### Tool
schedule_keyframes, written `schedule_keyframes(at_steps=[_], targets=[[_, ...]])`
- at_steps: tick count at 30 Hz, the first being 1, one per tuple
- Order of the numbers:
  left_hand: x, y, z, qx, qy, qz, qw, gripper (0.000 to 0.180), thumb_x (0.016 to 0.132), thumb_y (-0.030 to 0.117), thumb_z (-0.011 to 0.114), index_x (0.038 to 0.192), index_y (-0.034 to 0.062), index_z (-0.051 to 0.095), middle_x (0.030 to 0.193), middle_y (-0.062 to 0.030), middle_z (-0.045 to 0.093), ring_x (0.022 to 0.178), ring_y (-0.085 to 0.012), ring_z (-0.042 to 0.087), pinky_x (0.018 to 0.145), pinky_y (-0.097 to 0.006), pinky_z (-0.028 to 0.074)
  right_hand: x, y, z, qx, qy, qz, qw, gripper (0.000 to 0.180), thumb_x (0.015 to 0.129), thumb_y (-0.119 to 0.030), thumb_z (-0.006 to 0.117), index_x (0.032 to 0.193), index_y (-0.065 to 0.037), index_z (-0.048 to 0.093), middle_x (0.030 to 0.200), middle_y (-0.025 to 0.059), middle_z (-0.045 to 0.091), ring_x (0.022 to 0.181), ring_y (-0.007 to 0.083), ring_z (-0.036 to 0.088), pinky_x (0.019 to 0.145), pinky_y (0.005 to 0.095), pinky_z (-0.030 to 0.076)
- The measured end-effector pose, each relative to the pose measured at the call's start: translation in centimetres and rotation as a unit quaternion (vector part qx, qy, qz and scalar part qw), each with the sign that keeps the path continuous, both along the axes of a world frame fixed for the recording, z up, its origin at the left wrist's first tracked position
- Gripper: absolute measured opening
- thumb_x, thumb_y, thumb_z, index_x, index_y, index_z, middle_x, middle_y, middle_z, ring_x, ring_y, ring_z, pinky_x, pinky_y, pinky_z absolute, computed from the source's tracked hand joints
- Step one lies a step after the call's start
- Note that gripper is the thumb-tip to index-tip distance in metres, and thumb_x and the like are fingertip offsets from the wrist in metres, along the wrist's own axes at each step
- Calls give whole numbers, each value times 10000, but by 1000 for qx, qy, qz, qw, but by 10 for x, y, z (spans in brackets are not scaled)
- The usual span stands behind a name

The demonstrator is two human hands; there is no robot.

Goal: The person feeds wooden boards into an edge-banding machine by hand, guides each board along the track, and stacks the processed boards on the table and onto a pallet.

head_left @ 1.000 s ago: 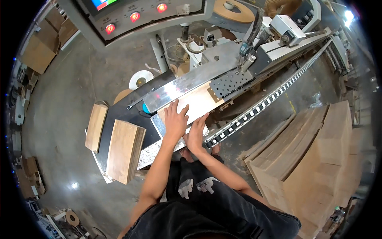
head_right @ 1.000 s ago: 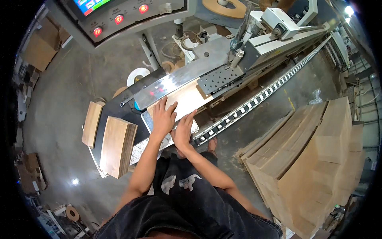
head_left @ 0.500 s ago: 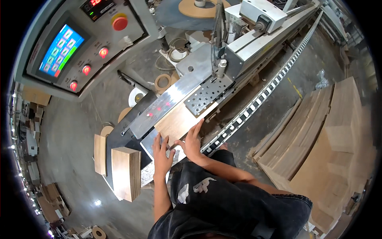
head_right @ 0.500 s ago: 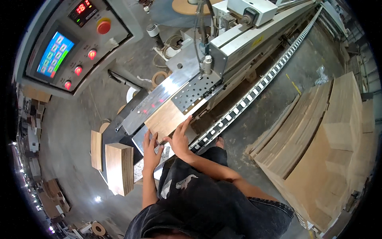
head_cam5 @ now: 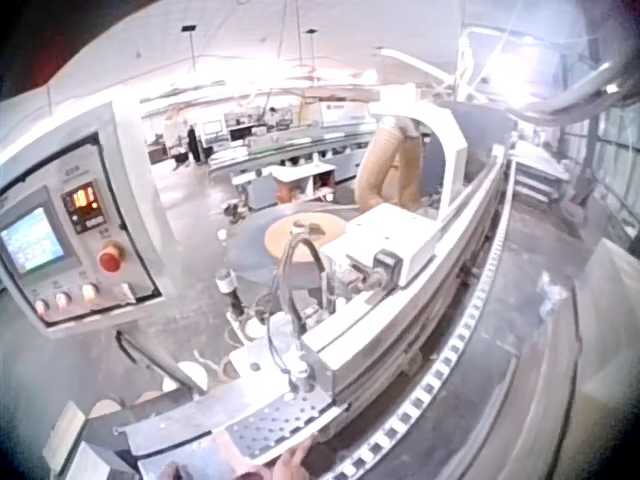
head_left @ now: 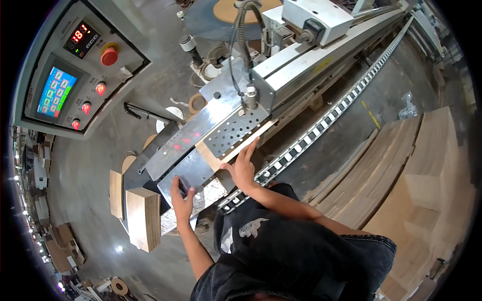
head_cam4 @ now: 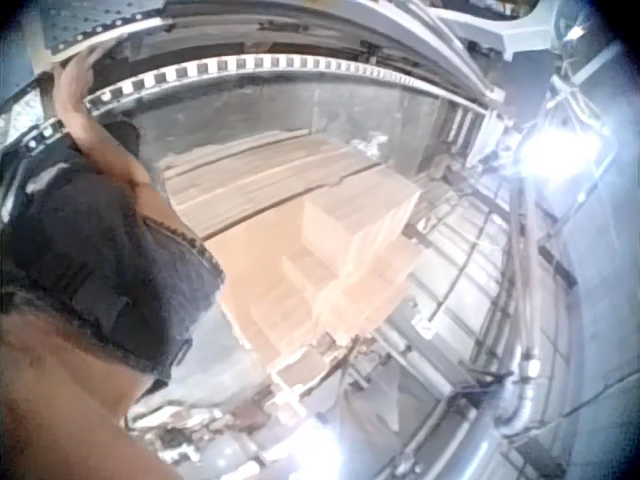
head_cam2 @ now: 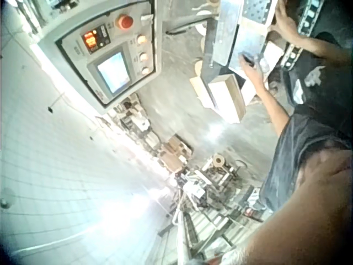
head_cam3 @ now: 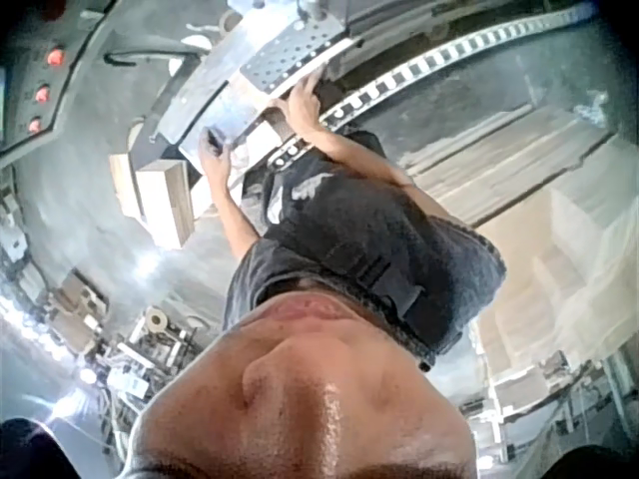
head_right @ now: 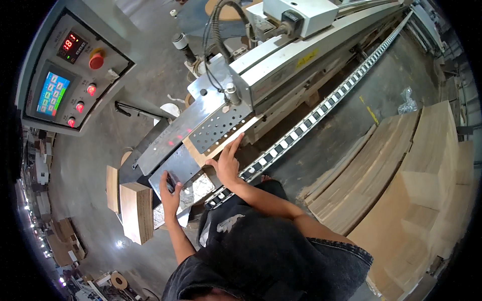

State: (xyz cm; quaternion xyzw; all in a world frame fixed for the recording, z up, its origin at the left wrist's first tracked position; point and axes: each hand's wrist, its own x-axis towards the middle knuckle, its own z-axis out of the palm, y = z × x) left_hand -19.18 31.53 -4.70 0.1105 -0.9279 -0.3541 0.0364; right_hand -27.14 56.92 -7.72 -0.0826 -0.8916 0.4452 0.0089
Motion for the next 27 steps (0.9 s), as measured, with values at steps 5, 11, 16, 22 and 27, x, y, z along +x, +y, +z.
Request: schedule_keyframes(at_steps=[5, 11, 16, 22, 27], targets=[[-6, -14, -38, -16, 33, -10, 999, 660, 950, 229, 748, 1518, 6, 495, 1558, -228, 485, 1461, -386, 437, 1220, -456, 333, -27, 33, -29, 23, 14, -37, 999, 1358, 669, -445, 961, 1593, 150, 163, 1688, 381, -83, 1204, 498, 640, 800, 443, 597], [-18, -2, -22, -119, 0, -26, 993, 700, 1013, 425, 672, 1558, 40, 460, 1612, -281, 341, 1473, -449, 376, 1192, -507, 351, -60, 83, -12, 78, 15, -1, 997, 1342, 712, -498, 928, 1555, 224, 174, 1656, 434, -71, 818, 469, 737, 676, 405, 621], [-25, 2, -30, -182, -13, -45, 982, 803, 979, 571, 653, 1583, 83, 449, 1622, -293, 325, 1478, -477, 361, 1196, -554, 327, -73, 121, 10, 110, -9, -88, 990, 1334, 700, -532, 909, 1585, 166, 196, 1669, 420, -55, 1429, 513, 441, 941, 461, 595], [10, -14, -13, -55, -18, -75, 995, 742, 998, 442, 688, 1567, 30, 447, 1622, -235, 399, 1484, -402, 405, 1213, -523, 312, -43, 101, 0, 84, -10, -81, 993, 782, 936, -329, 767, 1500, 101, 437, 1648, 379, 198, 1421, 522, 424, 1088, 528, 496], [52, -72, 24, -49, 95, -31, 994, 479, 1041, 227, 660, 1443, -20, 581, 1440, -191, 613, 1345, -343, 559, 1157, -435, 399, 38, 28, -12, 121, 21, 89, 988, 489, 961, -258, 703, 1357, 15, 621, 1560, 261, 439, 1388, 424, 474, 1100, 492, 435]])
